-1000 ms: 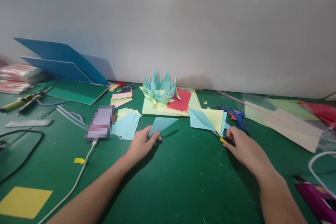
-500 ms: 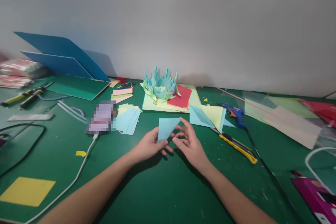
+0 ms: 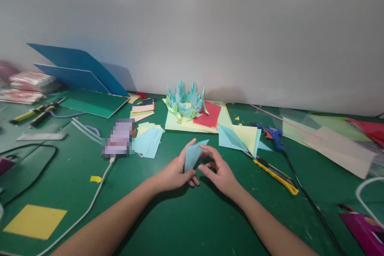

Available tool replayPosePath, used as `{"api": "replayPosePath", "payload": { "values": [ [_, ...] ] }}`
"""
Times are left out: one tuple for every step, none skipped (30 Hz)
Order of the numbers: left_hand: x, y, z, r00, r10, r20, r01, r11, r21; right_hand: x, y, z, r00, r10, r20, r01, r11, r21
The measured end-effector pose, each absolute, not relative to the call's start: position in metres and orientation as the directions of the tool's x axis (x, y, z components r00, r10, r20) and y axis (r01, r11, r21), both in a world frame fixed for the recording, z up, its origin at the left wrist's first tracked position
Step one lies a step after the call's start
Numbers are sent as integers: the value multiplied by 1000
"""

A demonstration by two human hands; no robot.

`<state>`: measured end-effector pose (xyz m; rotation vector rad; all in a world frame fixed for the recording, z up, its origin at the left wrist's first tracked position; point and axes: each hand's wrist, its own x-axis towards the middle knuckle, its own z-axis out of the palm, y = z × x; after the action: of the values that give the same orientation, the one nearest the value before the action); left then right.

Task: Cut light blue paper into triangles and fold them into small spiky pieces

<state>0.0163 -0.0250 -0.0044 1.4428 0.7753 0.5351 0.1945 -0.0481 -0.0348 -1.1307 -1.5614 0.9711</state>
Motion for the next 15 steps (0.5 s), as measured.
{"api": "replayPosePath", "payload": {
  "values": [
    [16, -24, -5, 660, 737, -150, 137, 79, 987, 195, -48, -36, -122, 966, 226, 198, 247, -949],
    [16, -24, -5, 664, 731, -155, 146, 76, 986, 196, -47, -37, -116, 970, 214, 182, 233, -955],
    [16, -23, -5, 669, 727, -157, 151, 74, 986, 196, -47, -38, -111, 973, 203, 170, 220, -961],
    [16, -23, -6, 672, 724, -154, 150, 70, 986, 197, -46, -38, -112, 974, 197, 162, 213, -963],
    [16, -22, -6, 674, 724, -148, 145, 67, 987, 197, -46, -39, -119, 973, 198, 158, 216, -964],
    [16, -22, -7, 675, 724, -142, 139, 64, 988, 197, -46, -38, -130, 970, 204, 153, 223, -963],
    [16, -22, -7, 673, 729, -129, 130, 55, 990, 197, -45, -38, -143, 967, 211, 146, 231, -962],
    [16, -21, -8, 672, 730, -124, 130, 49, 990, 198, -45, -37, -155, 964, 214, 138, 236, -962],
    [17, -21, -8, 676, 728, -116, 135, 32, 990, 198, -44, -37, -164, 963, 212, 131, 234, -963],
    [17, -20, -8, 684, 723, -98, 137, 4, 991, 199, -44, -36, -168, 964, 205, 126, 228, -966],
    [18, -19, -8, 697, 713, -82, 148, -31, 989, 199, -43, -35, -172, 965, 200, 126, 223, -967],
    [19, -18, -8, 706, 705, -73, 172, -70, 983, 200, -43, -35, -178, 964, 199, 127, 224, -966],
    [20, -18, -7, 711, 700, -70, 194, -99, 976, 201, -43, -35, -185, 961, 206, 127, 232, -964],
    [21, -17, -6, 712, 698, -75, 212, -113, 971, 201, -43, -35, -194, 957, 216, 122, 242, -963],
    [21, -16, -6, 709, 701, -83, 224, -112, 968, 202, -43, -34, -203, 953, 227, 111, 252, -961]
  ]
}}
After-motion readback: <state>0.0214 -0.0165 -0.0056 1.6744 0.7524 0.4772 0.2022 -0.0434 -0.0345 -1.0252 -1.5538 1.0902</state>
